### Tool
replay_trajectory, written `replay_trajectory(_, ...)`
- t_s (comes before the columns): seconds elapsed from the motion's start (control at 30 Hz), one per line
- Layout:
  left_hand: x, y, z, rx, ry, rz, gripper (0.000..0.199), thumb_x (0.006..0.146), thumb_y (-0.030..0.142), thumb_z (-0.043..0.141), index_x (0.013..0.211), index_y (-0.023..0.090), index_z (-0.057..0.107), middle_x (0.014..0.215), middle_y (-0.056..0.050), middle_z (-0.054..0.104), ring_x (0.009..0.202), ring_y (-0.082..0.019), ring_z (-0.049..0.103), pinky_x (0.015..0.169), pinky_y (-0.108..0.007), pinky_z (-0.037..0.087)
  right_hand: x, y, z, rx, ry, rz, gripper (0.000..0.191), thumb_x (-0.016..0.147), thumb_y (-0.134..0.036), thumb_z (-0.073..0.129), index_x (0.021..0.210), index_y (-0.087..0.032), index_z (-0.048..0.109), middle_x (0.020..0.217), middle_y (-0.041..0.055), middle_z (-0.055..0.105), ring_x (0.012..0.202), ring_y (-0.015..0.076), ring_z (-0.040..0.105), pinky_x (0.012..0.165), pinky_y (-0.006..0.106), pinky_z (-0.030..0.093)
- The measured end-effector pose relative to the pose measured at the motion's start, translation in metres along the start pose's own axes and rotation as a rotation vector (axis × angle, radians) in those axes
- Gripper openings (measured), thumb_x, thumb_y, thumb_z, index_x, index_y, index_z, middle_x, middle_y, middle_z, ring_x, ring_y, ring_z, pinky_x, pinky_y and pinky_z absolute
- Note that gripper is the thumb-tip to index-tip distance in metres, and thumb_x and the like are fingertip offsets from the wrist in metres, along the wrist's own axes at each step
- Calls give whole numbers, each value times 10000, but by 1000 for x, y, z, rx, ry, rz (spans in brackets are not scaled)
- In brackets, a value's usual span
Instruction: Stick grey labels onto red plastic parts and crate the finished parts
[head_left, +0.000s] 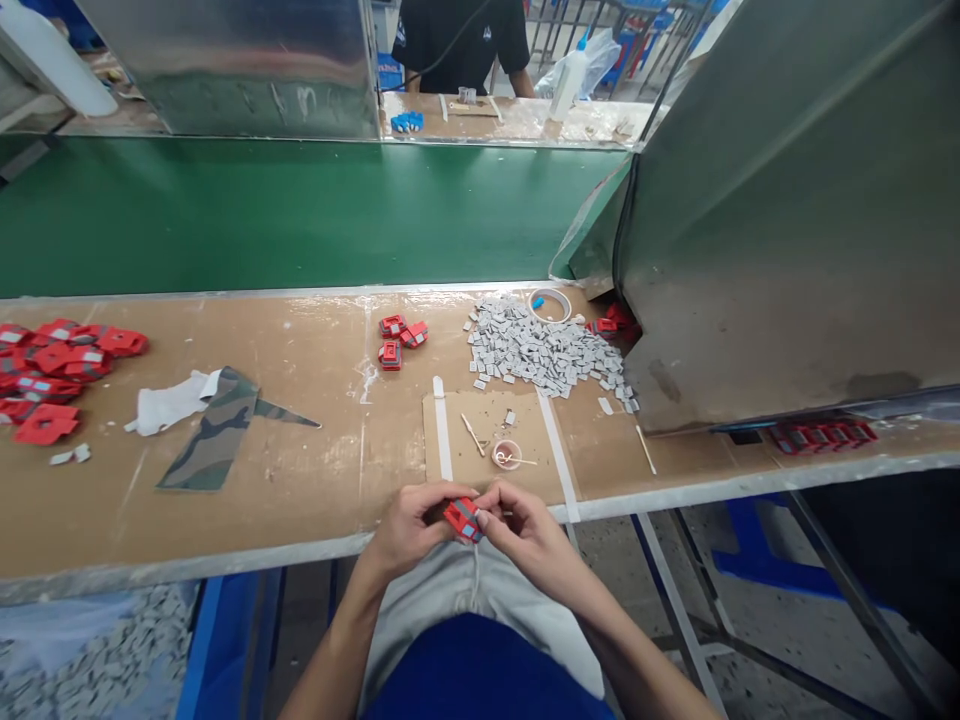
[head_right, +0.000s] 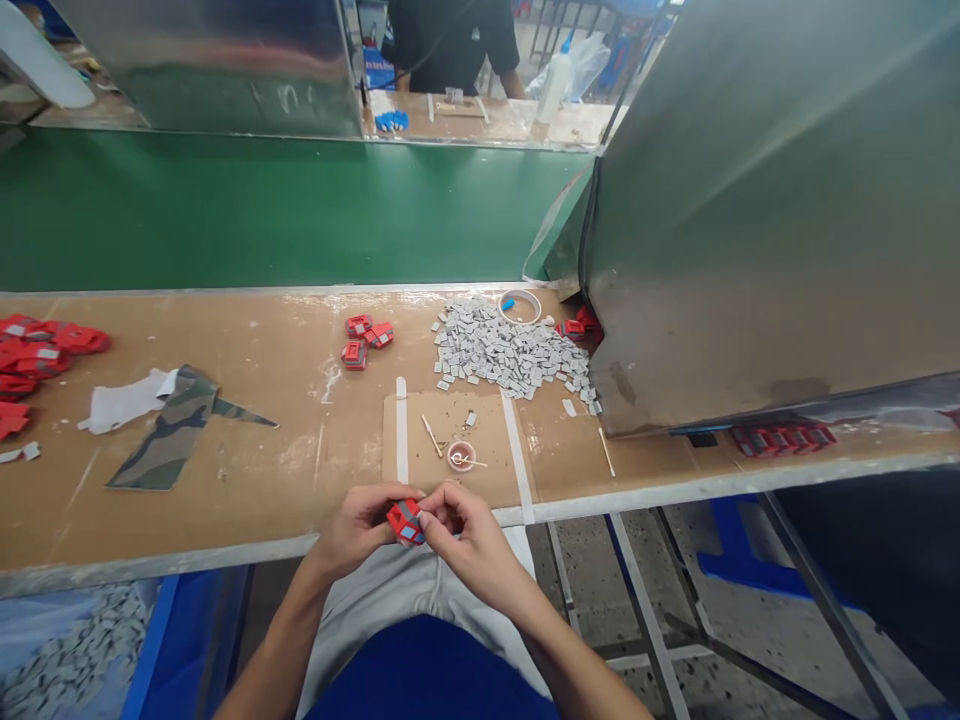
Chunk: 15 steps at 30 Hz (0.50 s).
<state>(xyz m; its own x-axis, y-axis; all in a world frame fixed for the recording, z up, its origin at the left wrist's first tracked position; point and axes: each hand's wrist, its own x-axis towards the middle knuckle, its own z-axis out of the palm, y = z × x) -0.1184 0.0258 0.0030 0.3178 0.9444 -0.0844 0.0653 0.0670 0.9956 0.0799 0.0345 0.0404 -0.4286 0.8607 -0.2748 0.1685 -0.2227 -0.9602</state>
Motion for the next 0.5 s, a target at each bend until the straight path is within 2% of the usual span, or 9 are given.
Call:
replay_trajectory(0.07, 1, 4, -1, 71, -36, 28, 322, 854, 421, 737, 1032, 155, 779, 913, -94, 796, 768, -174, 704, 723, -246, 524, -2, 4, 1, 71, -36, 44, 415, 909, -586, 604, 792, -190, 558, 729, -8, 546, 660, 126, 452, 614, 251, 361)
replay_trajectory(0.2, 3, 11, -3, 191, -115, 77, 296, 894, 432, 689, 971, 158, 772, 822, -67, 766, 703, -151, 665, 676, -233, 497, -7, 13, 9, 187, 11, 88, 478, 876, -652, 618, 753, -207, 494, 637, -49, 468, 575, 102, 381, 544, 230, 314)
replay_trajectory(0.33, 5, 13, -4, 288, -123, 180, 278, 947, 405, 620, 941, 159, 750, 780, -59, 746, 672, -145, 642, 662, -243, 496, -8, 16, 12, 243, 24, 123, 502, 861, -682, 624, 763, -207, 494, 626, -50, 491, 556, 101, 432, 552, 235, 373)
replay_trajectory(0.43, 5, 13, 0, 286, -67, 315, 197, 939, 351, 649, 979, 177, 734, 846, -73, 771, 740, -161, 683, 702, -254, 534, -10, 15, 8, 219, 59, 62, 451, 880, -630, 648, 838, -186, 578, 639, -50, 488, 578, 99, 445, 579, 234, 383)
replay_trajectory(0.5, 3, 12, 8, 251, 32, 407, 184, 932, 301, 666, 1079, 203, 715, 928, -84, 780, 831, -175, 712, 750, -265, 563, -12, 12, 7, 266, 120, -14, 393, 888, -576, 679, 948, -195, 605, 712, -36, 528, 631, 104, 495, 613, 230, 416)
